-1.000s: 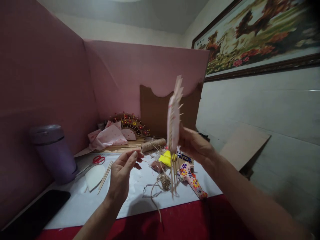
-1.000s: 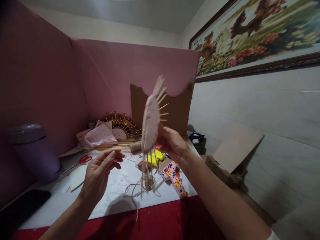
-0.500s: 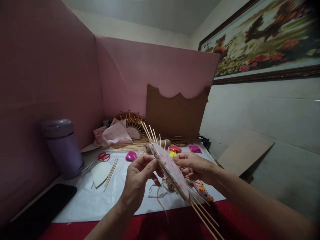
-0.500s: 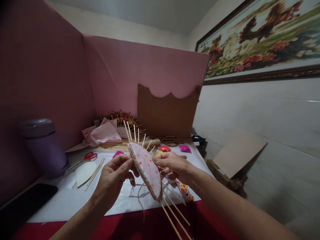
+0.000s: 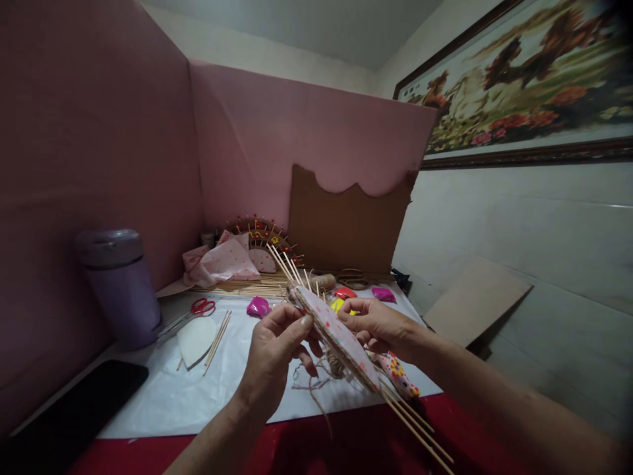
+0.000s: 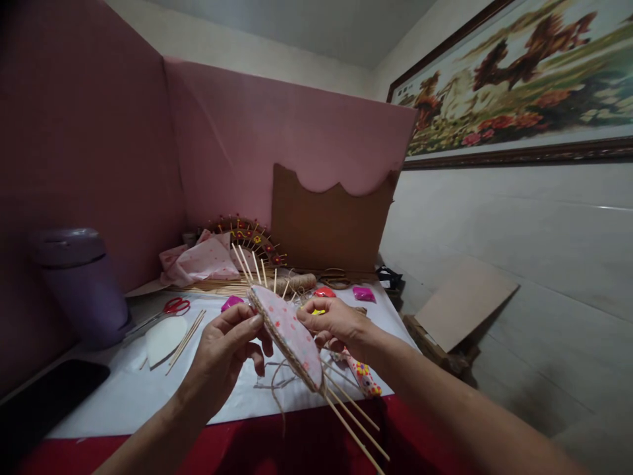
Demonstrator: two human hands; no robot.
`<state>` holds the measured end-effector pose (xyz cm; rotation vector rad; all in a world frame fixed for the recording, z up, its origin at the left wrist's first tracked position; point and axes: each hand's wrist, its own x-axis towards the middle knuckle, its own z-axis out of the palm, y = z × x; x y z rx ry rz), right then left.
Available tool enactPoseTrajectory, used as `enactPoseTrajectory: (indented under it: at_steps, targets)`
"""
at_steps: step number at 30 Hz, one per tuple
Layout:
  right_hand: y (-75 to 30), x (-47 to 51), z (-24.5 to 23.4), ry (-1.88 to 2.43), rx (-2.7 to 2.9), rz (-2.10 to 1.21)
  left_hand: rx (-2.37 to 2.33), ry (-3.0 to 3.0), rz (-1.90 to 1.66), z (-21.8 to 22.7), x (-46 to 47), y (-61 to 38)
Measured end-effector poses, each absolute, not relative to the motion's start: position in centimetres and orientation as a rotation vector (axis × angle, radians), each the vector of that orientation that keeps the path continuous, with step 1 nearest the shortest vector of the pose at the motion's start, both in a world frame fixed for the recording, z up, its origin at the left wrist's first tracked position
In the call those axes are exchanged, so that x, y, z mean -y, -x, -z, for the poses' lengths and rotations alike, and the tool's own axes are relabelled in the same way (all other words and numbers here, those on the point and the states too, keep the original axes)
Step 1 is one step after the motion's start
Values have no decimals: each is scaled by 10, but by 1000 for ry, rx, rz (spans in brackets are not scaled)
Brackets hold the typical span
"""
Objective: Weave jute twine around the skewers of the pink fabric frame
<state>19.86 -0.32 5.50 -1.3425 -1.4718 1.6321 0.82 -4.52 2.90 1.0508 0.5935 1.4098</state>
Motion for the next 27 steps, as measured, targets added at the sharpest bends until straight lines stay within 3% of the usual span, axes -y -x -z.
enactPoseTrajectory:
  at_steps: [12,20,27]
  targets:
    - [-194,3,-53,1386,1562,-1527,-677,-1026,-1414,-29,44,-8]
    - [-190,3,-60,1406,1686,-1290,-730,-1048,-1446,-31,45,-9]
    - [-192,4,-63,1382,1644,-1532,-583,-1056,-1422,-28,46,-7]
